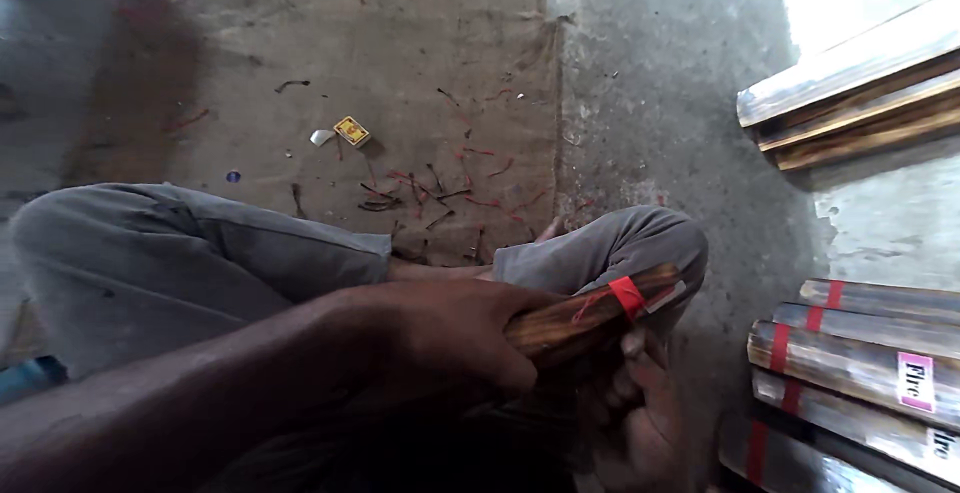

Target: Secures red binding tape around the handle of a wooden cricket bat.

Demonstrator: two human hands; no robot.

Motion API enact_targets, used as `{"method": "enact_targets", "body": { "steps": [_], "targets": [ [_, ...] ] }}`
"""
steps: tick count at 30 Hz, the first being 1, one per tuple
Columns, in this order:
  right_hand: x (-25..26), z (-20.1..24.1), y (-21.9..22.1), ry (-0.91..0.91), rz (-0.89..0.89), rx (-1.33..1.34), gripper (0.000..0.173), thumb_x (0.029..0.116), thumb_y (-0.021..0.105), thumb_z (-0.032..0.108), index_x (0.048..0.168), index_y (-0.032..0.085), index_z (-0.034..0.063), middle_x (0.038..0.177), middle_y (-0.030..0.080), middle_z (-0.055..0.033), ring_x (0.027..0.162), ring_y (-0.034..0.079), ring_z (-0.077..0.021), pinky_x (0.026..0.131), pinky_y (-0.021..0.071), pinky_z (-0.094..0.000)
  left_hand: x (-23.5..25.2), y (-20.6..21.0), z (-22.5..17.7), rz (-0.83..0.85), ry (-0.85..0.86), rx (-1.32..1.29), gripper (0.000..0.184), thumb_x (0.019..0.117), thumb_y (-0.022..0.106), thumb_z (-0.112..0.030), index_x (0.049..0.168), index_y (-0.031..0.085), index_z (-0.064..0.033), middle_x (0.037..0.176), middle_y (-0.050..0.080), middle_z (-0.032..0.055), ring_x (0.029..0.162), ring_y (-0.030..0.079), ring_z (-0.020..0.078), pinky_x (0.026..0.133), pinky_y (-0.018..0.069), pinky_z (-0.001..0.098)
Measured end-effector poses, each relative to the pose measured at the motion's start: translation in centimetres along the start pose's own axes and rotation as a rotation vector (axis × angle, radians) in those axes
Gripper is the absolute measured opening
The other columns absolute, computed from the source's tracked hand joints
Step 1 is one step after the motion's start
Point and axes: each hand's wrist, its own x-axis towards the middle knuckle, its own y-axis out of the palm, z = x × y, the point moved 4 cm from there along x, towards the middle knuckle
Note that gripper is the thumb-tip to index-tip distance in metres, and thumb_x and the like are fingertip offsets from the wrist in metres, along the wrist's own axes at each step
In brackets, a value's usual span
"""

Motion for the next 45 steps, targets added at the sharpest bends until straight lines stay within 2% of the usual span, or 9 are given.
{"method": "enact_targets", "body": {
  "steps": [6,10,13,15,23,29,35,40,45],
  "targets": [
    [1.5,-0.4,-0.8,0.048,-0.02,-0.093,0.013,0.1003,0.059,0.018,0.107,0.067,0.0106,0.06,0.045,0.004,0.047,0.045,-0.0046,0.045,0.0432,-0.0228,-1.4,-1.7,-0.4,-0.377,0.05,0.195,0.065,0.0918,0.071,-0.05,0.151,0.044,-0.0477,0.122,0.069,-0.0079,0.099,0.069,0.0103,0.083,0.0616,0.0447],
    [2.8,-0.6,-0.2,0.086,-0.015,-0.185,0.022,0.1053,0.05,0.022,0.116,0.064,0.0104,0.063,0.044,0.0018,0.049,0.043,-0.0057,0.046,0.0408,-0.0229,-1.3,2.8,-2.6,-0.965,0.182,0.946,0.076,0.0891,0.067,-0.056,0.154,0.046,-0.0235,0.158,0.046,0.0026,0.141,0.044,0.0317,0.101,0.0406,0.0661],
    [2.4,-0.4,-0.5,0.12,-0.126,-0.252,0.02,0.1014,0.054,0.023,0.113,0.068,0.0142,0.06,0.042,0.0048,0.046,0.043,-0.0048,0.044,0.0422,-0.0227,1.3,5.9,-0.6,-0.998,0.12,1.146,0.08,0.094,0.067,-0.029,0.163,0.028,-0.0184,0.172,0.02,0.0037,0.155,0.023,0.0274,0.107,0.0359,0.0569],
    [1.5,-0.5,-1.4,0.131,-0.193,-0.289,0.019,0.1,0.056,0.022,0.111,0.069,0.0132,0.059,0.042,0.0052,0.045,0.043,-0.0045,0.043,0.0423,-0.0229,2.2,5.5,0.1,-1.031,0.125,1.208,0.069,0.1009,0.055,-0.014,0.164,0.027,-0.0168,0.171,0.023,0.0051,0.154,0.028,0.0265,0.103,0.0445,0.0479],
    [-2.6,-2.1,-4.2,0.112,-0.173,-0.177,0.019,0.1027,0.056,0.022,0.114,0.068,0.012,0.059,0.043,0.0056,0.044,0.04,-0.0027,0.041,0.0379,-0.0212,2.1,5.6,-0.3,-0.982,0.102,1.247,0.07,0.1028,0.05,-0.014,0.166,0.02,-0.0178,0.172,0.019,0.005,0.154,0.027,0.0272,0.097,0.0489,0.044],
    [-2.8,-3.2,-5.0,0.209,-0.272,-0.117,0.02,0.1062,0.051,0.02,0.116,0.063,0.0077,0.058,0.041,0.0035,0.044,0.039,-0.0047,0.04,0.036,-0.0217,2.3,5.6,-0.4,-0.907,0.153,1.169,0.078,0.1008,0.054,-0.005,0.161,0.024,-0.0448,0.171,0.018,0.0103,0.154,0.025,0.0364,0.094,0.0511,0.0477],
    [-2.3,-3.2,-4.3,0.177,-0.218,-0.096,0.019,0.1064,0.05,0.021,0.115,0.063,0.0114,0.06,0.04,0.0055,0.045,0.039,-0.0034,0.041,0.0369,-0.0205,2.2,4.1,-0.5,-0.853,0.183,1.05,0.075,0.0966,0.062,-0.019,0.156,0.031,-0.0515,0.169,0.025,0.0041,0.152,0.029,0.0365,0.083,0.056,0.05],
    [-1.4,-1.8,-0.7,0.039,-0.096,-0.144,0.014,0.1045,0.054,0.018,0.109,0.064,0.0095,0.06,0.045,0.0038,0.046,0.044,-0.0049,0.043,0.0423,-0.0229,0.2,0.2,-2.6,-0.588,0.138,0.751,0.091,0.0729,0.08,-0.042,0.151,0.037,-0.0583,0.151,0.048,-0.0065,0.122,0.058,0.0274,0.069,0.0558,0.0561],
    [-1.0,-0.3,1.7,-0.074,-0.041,-0.126,0.01,0.1006,0.06,0.018,0.105,0.067,0.0126,0.06,0.049,0.0039,0.047,0.048,-0.0039,0.044,0.0437,-0.0223,-0.8,-1.1,-3.4,-0.176,0.142,0.182,0.1,0.0766,0.085,-0.017,0.154,0.035,-0.0545,0.127,0.064,-0.0052,0.099,0.067,0.0108,0.078,0.0609,0.041]
  ]
}}
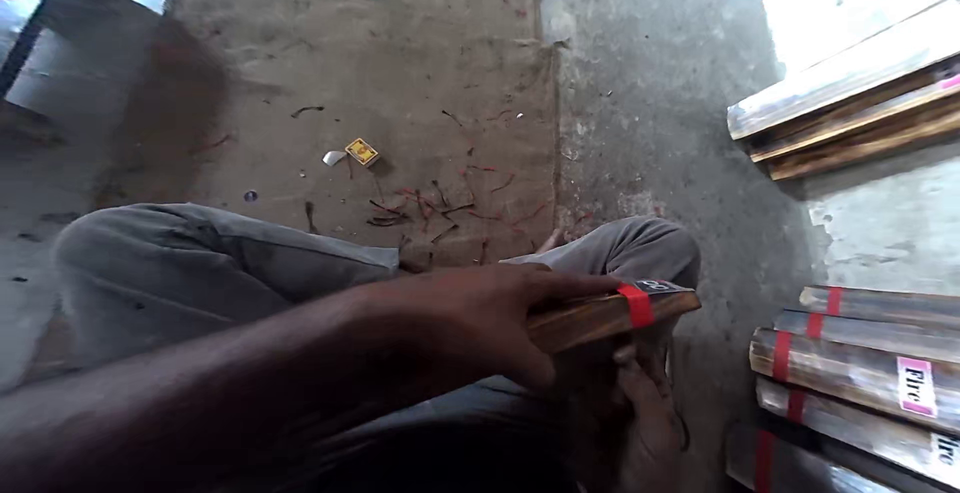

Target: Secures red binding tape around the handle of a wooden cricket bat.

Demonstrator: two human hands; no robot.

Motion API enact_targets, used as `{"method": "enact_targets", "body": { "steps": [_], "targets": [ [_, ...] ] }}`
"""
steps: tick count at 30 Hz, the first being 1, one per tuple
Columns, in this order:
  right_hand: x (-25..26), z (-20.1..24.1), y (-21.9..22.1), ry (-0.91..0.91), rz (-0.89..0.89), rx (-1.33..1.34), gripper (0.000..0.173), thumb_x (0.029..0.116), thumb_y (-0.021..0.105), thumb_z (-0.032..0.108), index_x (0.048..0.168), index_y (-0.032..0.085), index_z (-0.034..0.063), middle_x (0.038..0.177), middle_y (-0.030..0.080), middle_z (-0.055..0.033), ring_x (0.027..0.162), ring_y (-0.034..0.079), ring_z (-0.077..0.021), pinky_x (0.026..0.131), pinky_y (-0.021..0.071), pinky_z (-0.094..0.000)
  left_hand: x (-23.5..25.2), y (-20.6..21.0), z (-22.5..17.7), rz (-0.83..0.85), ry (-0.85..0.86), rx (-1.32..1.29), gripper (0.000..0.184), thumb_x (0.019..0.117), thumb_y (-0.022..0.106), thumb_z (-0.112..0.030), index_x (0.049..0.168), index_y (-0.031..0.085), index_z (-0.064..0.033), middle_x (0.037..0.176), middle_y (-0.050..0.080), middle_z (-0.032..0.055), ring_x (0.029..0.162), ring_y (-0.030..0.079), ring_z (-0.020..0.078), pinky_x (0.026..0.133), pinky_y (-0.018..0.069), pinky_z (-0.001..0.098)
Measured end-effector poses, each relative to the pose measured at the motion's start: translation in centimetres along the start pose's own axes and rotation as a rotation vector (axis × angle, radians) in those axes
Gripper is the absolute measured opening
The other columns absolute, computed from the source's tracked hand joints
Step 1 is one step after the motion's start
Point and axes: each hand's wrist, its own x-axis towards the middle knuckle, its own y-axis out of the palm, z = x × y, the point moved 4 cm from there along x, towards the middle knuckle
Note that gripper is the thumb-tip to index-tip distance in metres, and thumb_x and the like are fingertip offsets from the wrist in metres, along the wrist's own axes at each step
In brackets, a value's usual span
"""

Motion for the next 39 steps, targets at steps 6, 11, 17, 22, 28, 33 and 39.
{"method": "enact_targets", "body": {
  "steps": [6,11,17,22,28,33,39],
  "targets": [
    [2.1,-1.1,-1.4,0.03,-0.014,-0.101,0.016,0.1045,0.053,0.018,0.11,0.066,0.0104,0.064,0.05,0.0024,0.049,0.047,-0.0043,0.046,0.0441,-0.0219,0.4,-0.6,1.7,-0.174,0.104,0.028,0.075,0.0915,0.074,-0.026,0.152,0.04,-0.0526,0.147,0.052,-0.0107,0.123,0.059,0.0101,0.094,0.0583,0.0436],
    [4.0,-2.0,-1.4,0.102,-0.022,-0.102,0.022,0.1056,0.049,0.019,0.118,0.064,0.0086,0.064,0.045,0.0017,0.048,0.042,-0.0051,0.046,0.041,-0.0223,-0.1,3.9,2.4,-0.835,0.092,0.765,0.065,0.0914,0.069,-0.048,0.151,0.049,-0.0321,0.157,0.045,0.0044,0.143,0.042,0.0356,0.1,0.0413,0.0666],
    [0.8,-2.5,-3.7,0.152,-0.171,-0.216,0.023,0.1041,0.05,0.015,0.118,0.066,0.0052,0.059,0.042,0.0039,0.044,0.04,-0.0045,0.041,0.0395,-0.022,2.5,7.7,5.8,-0.755,-0.061,0.92,0.077,0.0991,0.06,-0.034,0.165,0.02,-0.026,0.172,0.017,0.0111,0.154,0.023,0.042,0.1,0.0413,0.0658],
    [-1.9,-3.2,-5.3,0.159,-0.26,-0.207,0.022,0.104,0.047,0.016,0.115,0.066,0.0106,0.057,0.041,0.0068,0.045,0.042,-0.0038,0.043,0.0412,-0.0227,2.2,7.1,5.6,-0.676,-0.1,0.899,0.088,0.0939,0.065,-0.041,0.166,0.016,-0.031,0.172,0.011,0.0146,0.15,0.027,0.0467,0.097,0.0431,0.0658],
    [-1.1,-2.8,-5.1,0.12,-0.151,-0.196,0.019,0.1031,0.053,0.019,0.113,0.068,0.0135,0.057,0.042,0.0059,0.044,0.041,-0.0035,0.042,0.0393,-0.0226,1.8,5.5,5.1,-0.551,-0.107,0.755,0.098,0.0796,0.075,-0.044,0.163,0.025,-0.0336,0.167,0.028,0.0145,0.137,0.047,0.0422,0.091,0.0486,0.0606],
    [0.1,-0.1,-1.9,0.041,-0.004,-0.185,0.016,0.1013,0.056,0.017,0.108,0.071,0.0174,0.058,0.047,0.0079,0.046,0.044,-0.0011,0.043,0.042,-0.0203,-0.4,1.7,2.2,-0.162,-0.182,0.306,0.109,0.0709,0.088,-0.046,0.161,0.027,-0.0426,0.14,0.059,0.0013,0.105,0.066,0.0263,0.079,0.0568,0.0579],
    [0.3,0.8,-1.1,0.037,0.009,-0.069,0.012,0.0999,0.062,0.019,0.105,0.071,0.014,0.061,0.052,0.0042,0.046,0.048,-0.0029,0.042,0.0445,-0.0223,-0.6,2.0,2.4,0.133,-0.203,-0.132,0.091,0.0804,0.083,-0.028,0.156,0.036,-0.0462,0.111,0.07,0.0045,0.091,0.068,0.0194,0.076,0.0584,0.0488]
  ]
}}
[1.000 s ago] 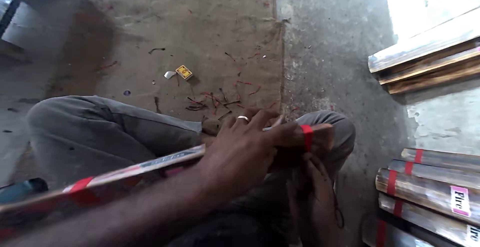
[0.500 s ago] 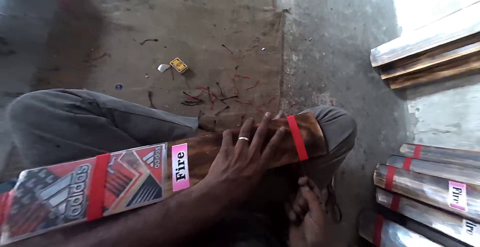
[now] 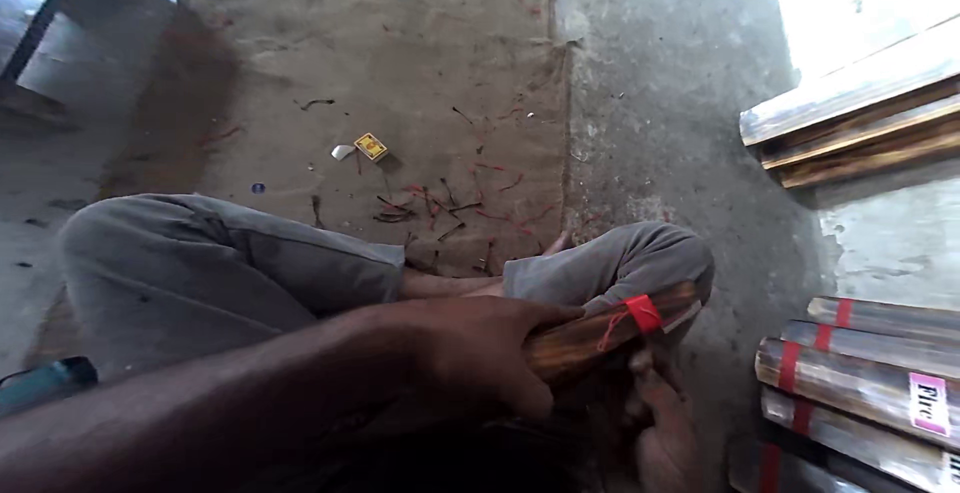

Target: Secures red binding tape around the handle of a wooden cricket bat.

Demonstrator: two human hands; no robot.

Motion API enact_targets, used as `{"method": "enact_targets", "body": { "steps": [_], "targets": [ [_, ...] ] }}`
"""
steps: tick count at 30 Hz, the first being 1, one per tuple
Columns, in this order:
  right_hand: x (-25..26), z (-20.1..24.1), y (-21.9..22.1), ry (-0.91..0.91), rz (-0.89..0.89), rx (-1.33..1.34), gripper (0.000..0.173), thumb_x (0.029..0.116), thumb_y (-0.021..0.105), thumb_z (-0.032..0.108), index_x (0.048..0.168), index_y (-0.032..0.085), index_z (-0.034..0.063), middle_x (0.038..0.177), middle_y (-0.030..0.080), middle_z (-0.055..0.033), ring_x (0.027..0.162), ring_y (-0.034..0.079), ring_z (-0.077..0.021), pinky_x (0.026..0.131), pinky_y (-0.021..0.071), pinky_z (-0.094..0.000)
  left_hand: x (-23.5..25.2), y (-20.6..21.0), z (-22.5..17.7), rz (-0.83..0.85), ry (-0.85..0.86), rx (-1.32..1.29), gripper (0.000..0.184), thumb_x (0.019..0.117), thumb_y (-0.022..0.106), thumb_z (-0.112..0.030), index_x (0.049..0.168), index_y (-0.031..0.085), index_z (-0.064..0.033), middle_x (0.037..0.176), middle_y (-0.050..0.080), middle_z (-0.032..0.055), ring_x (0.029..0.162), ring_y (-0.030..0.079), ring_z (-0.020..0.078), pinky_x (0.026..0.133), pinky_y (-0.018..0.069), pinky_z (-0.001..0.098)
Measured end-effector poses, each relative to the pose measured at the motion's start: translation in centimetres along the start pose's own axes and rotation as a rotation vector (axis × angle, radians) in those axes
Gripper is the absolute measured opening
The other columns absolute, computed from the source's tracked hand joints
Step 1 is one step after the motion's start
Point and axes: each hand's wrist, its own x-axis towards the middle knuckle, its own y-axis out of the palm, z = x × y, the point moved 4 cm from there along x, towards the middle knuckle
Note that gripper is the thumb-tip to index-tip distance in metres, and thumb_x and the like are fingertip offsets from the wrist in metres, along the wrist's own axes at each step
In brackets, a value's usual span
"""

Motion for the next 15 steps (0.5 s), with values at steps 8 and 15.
{"method": "enact_targets", "body": {
  "steps": [8,15],
  "targets": [
    [2.5,-0.9,0.1,0.076,-0.011,0.077,0.013,0.0991,0.06,0.015,0.106,0.069,0.009,0.059,0.045,0.0046,0.046,0.045,-0.0044,0.043,0.0442,-0.0229,-0.4,-2.5,0.4,-0.104,0.055,-0.08,0.053,0.0919,0.077,-0.033,0.142,0.058,-0.0324,0.108,0.072,0.0013,0.088,0.07,0.0145,0.077,0.0614,0.0417],
    [4.4,-1.6,0.4,0.15,0.066,0.012,0.024,0.1068,0.049,0.024,0.12,0.064,0.0117,0.065,0.047,0.0012,0.049,0.044,-0.0054,0.046,0.0418,-0.0224,-1.0,2.5,-1.2,-1.067,0.231,0.881,0.067,0.0931,0.062,-0.057,0.151,0.051,-0.0242,0.155,0.049,0.0038,0.141,0.044,0.0328,0.103,0.0387,0.0654]
  ]
}}
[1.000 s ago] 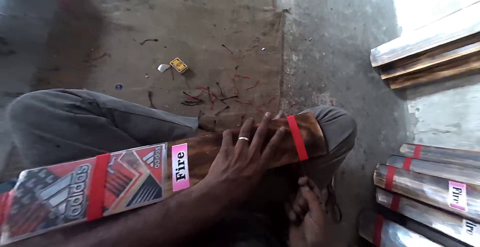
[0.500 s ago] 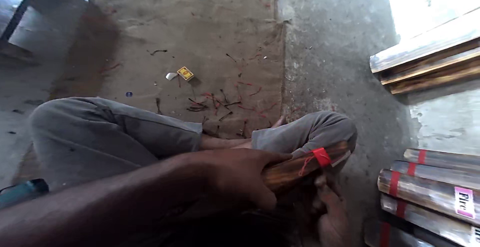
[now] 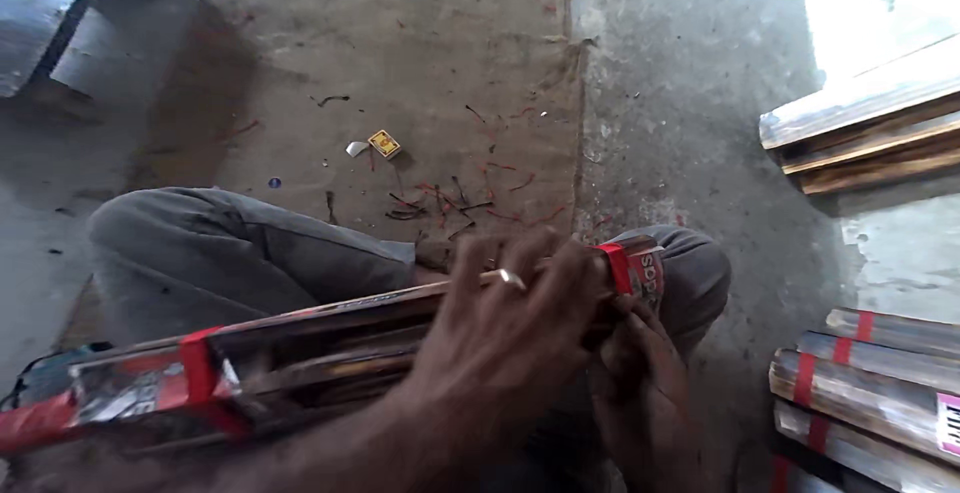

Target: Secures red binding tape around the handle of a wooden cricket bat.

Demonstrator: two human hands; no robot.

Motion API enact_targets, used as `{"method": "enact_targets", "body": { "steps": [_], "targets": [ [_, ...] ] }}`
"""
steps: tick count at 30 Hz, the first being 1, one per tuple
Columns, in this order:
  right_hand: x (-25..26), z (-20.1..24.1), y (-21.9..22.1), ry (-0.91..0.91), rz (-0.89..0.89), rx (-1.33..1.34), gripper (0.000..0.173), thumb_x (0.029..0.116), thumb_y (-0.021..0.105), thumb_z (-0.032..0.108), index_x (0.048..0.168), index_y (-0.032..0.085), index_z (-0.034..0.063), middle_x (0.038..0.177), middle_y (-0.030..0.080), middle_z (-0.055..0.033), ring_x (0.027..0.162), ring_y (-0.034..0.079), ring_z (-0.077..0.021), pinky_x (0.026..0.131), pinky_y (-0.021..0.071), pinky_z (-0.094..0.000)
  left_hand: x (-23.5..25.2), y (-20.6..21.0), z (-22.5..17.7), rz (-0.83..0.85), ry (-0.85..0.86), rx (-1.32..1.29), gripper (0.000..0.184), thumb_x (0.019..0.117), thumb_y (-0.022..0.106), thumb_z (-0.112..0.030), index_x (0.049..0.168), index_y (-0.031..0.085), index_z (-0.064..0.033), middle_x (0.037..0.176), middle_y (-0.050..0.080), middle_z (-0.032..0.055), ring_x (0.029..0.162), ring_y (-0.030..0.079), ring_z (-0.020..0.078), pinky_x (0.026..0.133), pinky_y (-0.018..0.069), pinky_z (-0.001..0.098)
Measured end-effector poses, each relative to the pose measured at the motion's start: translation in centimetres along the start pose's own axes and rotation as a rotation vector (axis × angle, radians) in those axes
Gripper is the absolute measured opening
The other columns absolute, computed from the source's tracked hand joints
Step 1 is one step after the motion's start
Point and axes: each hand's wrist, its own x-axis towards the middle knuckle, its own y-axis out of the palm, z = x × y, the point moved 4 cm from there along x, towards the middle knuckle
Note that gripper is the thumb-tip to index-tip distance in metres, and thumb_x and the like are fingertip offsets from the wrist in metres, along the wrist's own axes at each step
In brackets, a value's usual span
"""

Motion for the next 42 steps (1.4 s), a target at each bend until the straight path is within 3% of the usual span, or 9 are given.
{"method": "enact_targets", "body": {
  "steps": [2,5,13,19,25,29,33,36,42],
  "targets": [
    [0.0,0.0,-0.3,0.033,-0.063,-0.034,0.021,0.1038,0.053,0.025,0.116,0.066,0.014,0.063,0.045,0.0025,0.048,0.043,-0.0052,0.045,0.0398,-0.0224,-1.4,2.5,-1.8,-0.041,0.039,0.14,0.067,0.0939,0.066,-0.044,0.154,0.045,-0.0229,0.163,0.038,0.002,0.148,0.038,0.0281,0.107,0.0355,0.0635],
    [-1.2,-0.3,-1.2,0.041,-0.169,-0.071,0.019,0.1009,0.056,0.021,0.111,0.068,0.0111,0.06,0.043,0.0041,0.046,0.042,-0.0048,0.042,0.041,-0.0223,-1.5,5.0,-1.7,-0.051,0.077,0.247,0.054,0.1036,0.051,-0.016,0.157,0.042,-0.02,0.164,0.038,0.0039,0.147,0.04,0.0265,0.1,0.0436,0.0512],
    [-5.1,-2.2,-3.4,0.017,-0.224,0.003,0.019,0.102,0.054,0.019,0.113,0.069,0.0145,0.058,0.044,0.0062,0.043,0.041,-0.0026,0.041,0.0395,-0.0213,-1.1,4.8,-1.7,0.03,0.107,0.305,0.053,0.1105,0.037,-0.027,0.163,0.029,-0.0205,0.167,0.032,0.004,0.147,0.039,0.0283,0.087,0.0519,0.0421],
    [-5.7,-4.2,-4.2,0.091,-0.224,0.093,0.02,0.1061,0.05,0.02,0.118,0.063,0.0111,0.058,0.042,0.0043,0.045,0.041,-0.0042,0.042,0.0385,-0.0222,-0.5,4.4,-1.7,0.15,0.12,0.158,0.07,0.1039,0.049,-0.009,0.159,0.028,-0.0476,0.164,0.035,0.0115,0.144,0.039,0.042,0.079,0.0533,0.0471],
    [-5.0,-4.4,-4.1,0.071,-0.214,0.163,0.019,0.1057,0.052,0.021,0.117,0.064,0.0117,0.059,0.042,0.005,0.045,0.041,-0.0042,0.042,0.039,-0.022,0.2,4.2,-1.1,0.142,0.104,0.116,0.069,0.1018,0.055,-0.015,0.156,0.032,-0.0515,0.163,0.036,0.0097,0.144,0.041,0.0395,0.079,0.054,0.0469],
    [-4.8,-3.3,-3.0,0.014,-0.142,0.08,0.017,0.1053,0.053,0.02,0.115,0.064,0.0118,0.059,0.044,0.0056,0.046,0.044,-0.0036,0.043,0.0419,-0.0224,1.7,2.6,0.1,0.203,0.084,-0.072,0.07,0.09,0.071,-0.034,0.15,0.041,-0.0547,0.15,0.05,0.0055,0.131,0.052,0.0361,0.072,0.0569,0.0505],
    [-4.9,-0.9,-0.3,-0.103,-0.105,0.025,0.016,0.105,0.053,0.018,0.111,0.066,0.0111,0.061,0.049,0.0039,0.048,0.047,-0.0038,0.045,0.0448,-0.0226,3.6,-0.3,1.3,0.542,0.003,-0.365,0.094,0.0694,0.084,-0.043,0.149,0.037,-0.0613,0.135,0.054,-0.0048,0.11,0.059,0.0244,0.066,0.0551,0.0541],
    [-5.0,0.2,0.6,-0.179,-0.059,0.023,0.014,0.1022,0.059,0.021,0.11,0.069,0.0155,0.061,0.051,0.004,0.049,0.049,-0.0044,0.046,0.0453,-0.0237,4.1,-0.8,1.6,0.735,-0.001,-0.691,0.095,0.0746,0.085,-0.034,0.151,0.034,-0.0606,0.124,0.058,-0.0056,0.089,0.063,0.0099,0.066,0.0595,0.0403],
    [-3.2,-0.5,-0.1,-0.177,-0.116,-0.033,0.016,0.1021,0.056,0.017,0.11,0.068,0.0105,0.063,0.05,0.0028,0.047,0.046,-0.0043,0.044,0.0433,-0.022,4.0,1.1,3.0,0.738,0.0,-0.951,0.08,0.0871,0.078,-0.023,0.152,0.042,-0.0509,0.135,0.059,-0.0054,0.111,0.064,0.0104,0.087,0.0603,0.0395]
  ]
}}
